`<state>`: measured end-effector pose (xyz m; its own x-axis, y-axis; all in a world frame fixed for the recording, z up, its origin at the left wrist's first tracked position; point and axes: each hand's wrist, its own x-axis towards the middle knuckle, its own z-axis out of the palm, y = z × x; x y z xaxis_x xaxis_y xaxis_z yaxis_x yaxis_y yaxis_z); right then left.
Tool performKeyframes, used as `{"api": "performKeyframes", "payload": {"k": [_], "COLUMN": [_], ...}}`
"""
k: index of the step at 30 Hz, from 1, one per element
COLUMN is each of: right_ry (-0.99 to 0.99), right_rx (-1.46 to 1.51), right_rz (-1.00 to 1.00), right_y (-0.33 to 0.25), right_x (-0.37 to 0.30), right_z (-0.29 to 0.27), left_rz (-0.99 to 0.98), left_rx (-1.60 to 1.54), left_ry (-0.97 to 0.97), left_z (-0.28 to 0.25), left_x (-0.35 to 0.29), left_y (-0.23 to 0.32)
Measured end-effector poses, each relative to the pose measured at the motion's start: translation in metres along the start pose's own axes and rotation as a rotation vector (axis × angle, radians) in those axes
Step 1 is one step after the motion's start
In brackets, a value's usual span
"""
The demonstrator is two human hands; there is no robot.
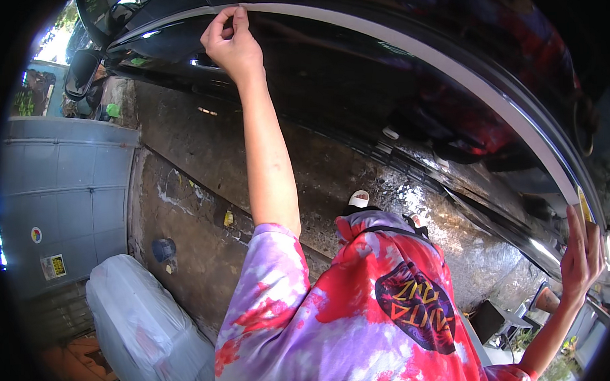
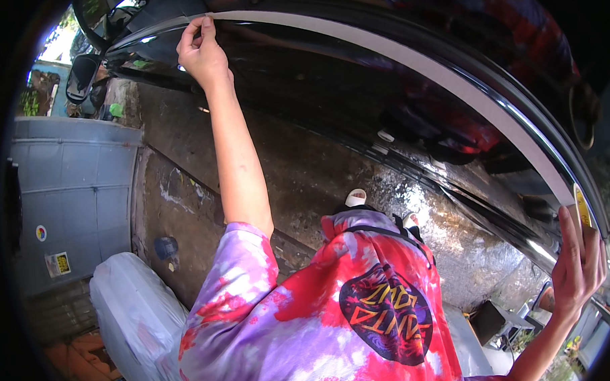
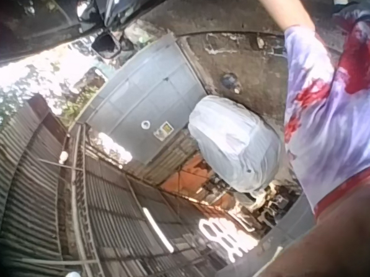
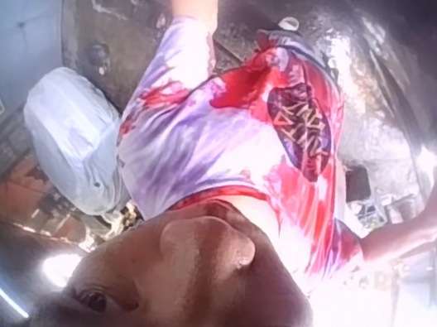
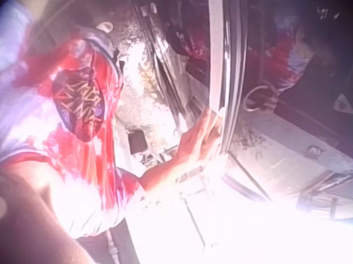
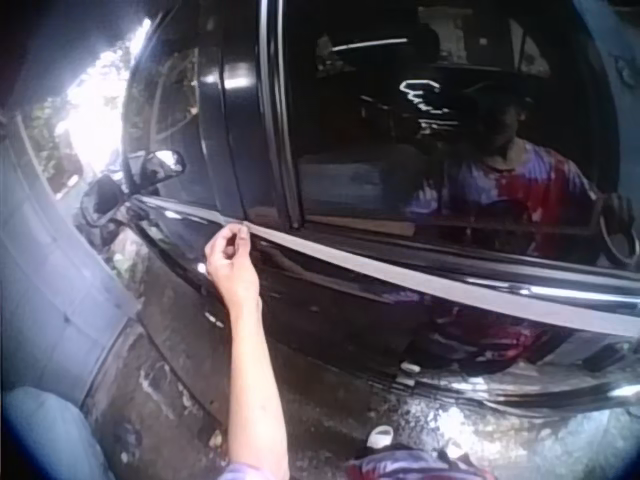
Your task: The person applies a strip of white tape along the upper edge of a black car door and window frame. They smooth the tape with their fingers, tear off sections, and continue applying it along the door's perimeter.
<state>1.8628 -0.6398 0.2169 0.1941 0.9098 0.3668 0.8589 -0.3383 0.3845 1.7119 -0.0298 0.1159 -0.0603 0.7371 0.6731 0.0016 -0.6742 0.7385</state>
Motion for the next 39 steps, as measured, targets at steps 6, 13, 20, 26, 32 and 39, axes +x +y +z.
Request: {"api": "performKeyframes", "payload": {"k": [6, 13, 20, 26, 32, 39], "right_ry": [-0.031, 0.012, 0.0, -0.007, -0.01, -0.174], "right_rx": [-0.088, -0.058, -0.084, -0.048, -0.137, -0.289], "right_rz": [0.024, 0.064, 0.048, 0.11, 0.117, 0.239], "right_y": [0.001, 0.006, 0.012, 0.006, -0.005, -0.024], "right_x": [-0.005, 0.01, 0.007, 0.01, 0.009, 0.012], "right_z": [0.006, 0.019, 0.018, 0.015, 0.021, 0.023], "left_rz": [-0.09, -0.07, -0.21, -0.124, 0.213, 0.728], "left_rx": [-0.133, -0.089, -0.151, 0.376, 0.554, 0.331], "left_ry": [-0.003, 0.021, -0.157, -0.37, -0.508, -0.567], "left_z": [0.0, -0.006, -0.01, -0.05, -0.035, -0.04], "left_x": [0.003, 0.004, 0.016, 0.087, 0.066, 0.057], "left_y": [0.001, 0.002, 0.008, -0.023, 0.065, 0.046]}}
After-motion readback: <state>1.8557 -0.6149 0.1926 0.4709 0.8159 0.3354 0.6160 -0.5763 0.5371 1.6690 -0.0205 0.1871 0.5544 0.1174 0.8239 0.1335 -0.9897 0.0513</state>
